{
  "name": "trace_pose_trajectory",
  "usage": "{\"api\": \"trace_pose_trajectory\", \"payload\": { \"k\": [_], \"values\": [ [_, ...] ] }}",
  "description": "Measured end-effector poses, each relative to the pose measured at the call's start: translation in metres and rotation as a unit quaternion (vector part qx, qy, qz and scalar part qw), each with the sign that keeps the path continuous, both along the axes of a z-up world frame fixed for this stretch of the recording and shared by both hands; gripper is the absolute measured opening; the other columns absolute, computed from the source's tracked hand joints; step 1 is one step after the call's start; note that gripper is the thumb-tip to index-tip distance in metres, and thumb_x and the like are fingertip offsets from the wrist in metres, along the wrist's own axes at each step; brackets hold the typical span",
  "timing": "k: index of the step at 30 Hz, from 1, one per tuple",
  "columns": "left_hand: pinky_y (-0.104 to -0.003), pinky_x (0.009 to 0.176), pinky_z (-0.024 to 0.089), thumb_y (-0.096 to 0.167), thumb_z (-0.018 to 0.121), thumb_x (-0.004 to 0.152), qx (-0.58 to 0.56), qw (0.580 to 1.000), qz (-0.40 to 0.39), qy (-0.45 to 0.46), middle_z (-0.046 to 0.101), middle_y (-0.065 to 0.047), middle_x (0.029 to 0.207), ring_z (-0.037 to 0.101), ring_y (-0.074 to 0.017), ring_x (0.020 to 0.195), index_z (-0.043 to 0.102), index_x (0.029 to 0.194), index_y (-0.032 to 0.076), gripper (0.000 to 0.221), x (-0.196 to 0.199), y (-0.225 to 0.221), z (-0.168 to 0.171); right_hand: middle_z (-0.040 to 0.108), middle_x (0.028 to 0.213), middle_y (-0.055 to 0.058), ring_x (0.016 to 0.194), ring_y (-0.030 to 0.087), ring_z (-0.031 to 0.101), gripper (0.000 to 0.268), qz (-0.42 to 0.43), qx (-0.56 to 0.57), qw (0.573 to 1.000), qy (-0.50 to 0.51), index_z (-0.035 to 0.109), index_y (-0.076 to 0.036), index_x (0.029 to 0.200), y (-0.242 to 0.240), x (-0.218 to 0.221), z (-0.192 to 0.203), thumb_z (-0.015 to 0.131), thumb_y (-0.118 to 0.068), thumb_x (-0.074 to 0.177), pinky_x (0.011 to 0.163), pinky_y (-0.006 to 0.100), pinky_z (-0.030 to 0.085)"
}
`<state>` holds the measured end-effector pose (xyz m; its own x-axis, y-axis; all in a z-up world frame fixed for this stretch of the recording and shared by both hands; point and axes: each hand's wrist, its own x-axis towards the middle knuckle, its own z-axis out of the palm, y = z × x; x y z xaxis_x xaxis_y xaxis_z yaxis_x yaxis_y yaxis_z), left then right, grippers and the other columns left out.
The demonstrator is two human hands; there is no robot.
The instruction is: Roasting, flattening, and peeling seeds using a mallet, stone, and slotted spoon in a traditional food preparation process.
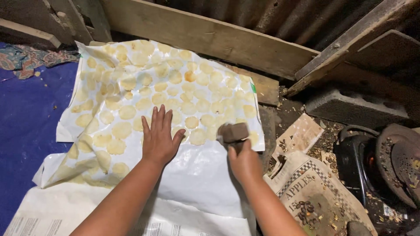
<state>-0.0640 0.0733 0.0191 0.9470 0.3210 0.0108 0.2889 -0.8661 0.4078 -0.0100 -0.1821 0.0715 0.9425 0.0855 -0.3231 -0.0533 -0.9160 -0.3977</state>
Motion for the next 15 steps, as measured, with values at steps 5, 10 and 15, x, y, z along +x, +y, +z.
{"api": "trace_pose_trajectory", "payload": {
  "k": [5,10,15],
  "values": [
    [-0.062,0.127,0.007,0.083,0.023,0.095,0.053,0.993,-0.023,0.099,0.019,-0.012,0.172,0.012,-0.0305,0.16,0.025,0.162,0.018,0.093,0.017,0.0,0.003,0.07,0.108,0.031,0.099,0.044,0.072,0.068,0.027,-0.012,0.999,0.025,0.044,0.006,0.14,-0.005,0.01,-0.003,0.052,-0.047,0.099,0.075,0.053,0.063],
    [-0.062,0.122,0.005,0.073,0.036,0.093,0.08,0.997,0.009,0.014,0.02,-0.012,0.17,0.011,-0.0336,0.158,0.03,0.159,0.011,0.092,0.072,0.025,-0.048,0.077,0.087,0.018,0.071,0.036,0.076,0.035,0.063,0.03,0.996,-0.051,0.052,-0.004,0.118,-0.002,-0.03,-0.007,0.061,-0.03,0.096,0.064,0.047,0.062],
    [-0.062,0.122,0.001,0.073,0.031,0.095,0.099,0.995,0.001,-0.014,0.016,-0.012,0.172,0.007,-0.0316,0.159,0.025,0.162,0.013,0.091,0.092,0.04,-0.048,0.072,0.096,0.018,0.08,0.039,0.073,0.048,0.103,0.01,0.995,0.007,0.046,-0.002,0.125,-0.017,-0.049,-0.024,0.061,-0.036,0.095,0.07,0.048,0.057]
  ]
}}
